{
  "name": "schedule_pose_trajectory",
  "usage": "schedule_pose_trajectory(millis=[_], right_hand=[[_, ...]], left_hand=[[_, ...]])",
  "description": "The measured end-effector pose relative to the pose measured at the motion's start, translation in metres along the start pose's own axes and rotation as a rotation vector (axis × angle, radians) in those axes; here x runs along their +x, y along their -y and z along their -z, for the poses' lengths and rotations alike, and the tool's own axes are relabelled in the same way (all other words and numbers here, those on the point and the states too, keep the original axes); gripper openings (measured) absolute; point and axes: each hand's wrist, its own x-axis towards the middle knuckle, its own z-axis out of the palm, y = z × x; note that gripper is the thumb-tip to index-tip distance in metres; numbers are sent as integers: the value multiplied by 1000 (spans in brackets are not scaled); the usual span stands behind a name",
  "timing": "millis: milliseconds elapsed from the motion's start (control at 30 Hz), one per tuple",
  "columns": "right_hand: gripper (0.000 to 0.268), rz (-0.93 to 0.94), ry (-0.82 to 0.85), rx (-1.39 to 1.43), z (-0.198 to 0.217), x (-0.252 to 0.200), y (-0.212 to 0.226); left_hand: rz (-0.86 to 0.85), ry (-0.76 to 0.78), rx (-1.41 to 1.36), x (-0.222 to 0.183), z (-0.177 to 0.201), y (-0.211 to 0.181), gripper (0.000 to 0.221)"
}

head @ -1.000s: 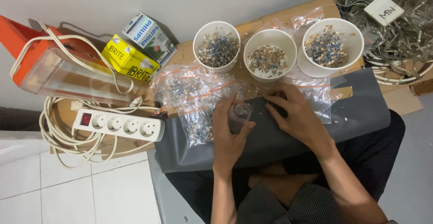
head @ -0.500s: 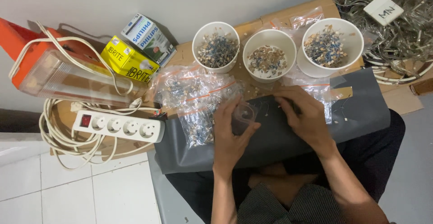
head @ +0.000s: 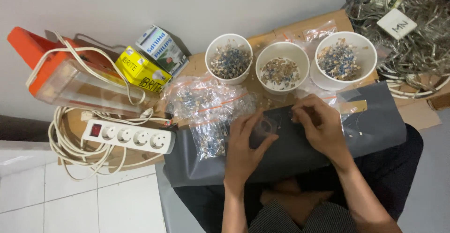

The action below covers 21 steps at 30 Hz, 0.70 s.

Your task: Packing small electronic components into plastic zip-lock bags

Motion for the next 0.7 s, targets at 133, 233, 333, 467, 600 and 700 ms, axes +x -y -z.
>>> schedule_pose_trajectory(millis=[133,233,333,467,600,700], right_hand=[[9,-35,8,21,-6,-2,-5],[8,-28,20,13,-6,-1,3],[11,-20,75,-9,-5,-1,9],[13,4,94,23,-6,0,10],[13,25,94,-15,-3,-3,4],[11,53,53,5,-2,0,10]], left_hand=[[-12,21,-2,1,-1,4,63],[-14,23,0,1,-1,4,63],[5,8,-12,-2,-2,3,62],[29,9,-26,-1,3,-5,66],[62,47,-64,-1,5,-7,65],[75,65,-92,-2,5,-6,64]])
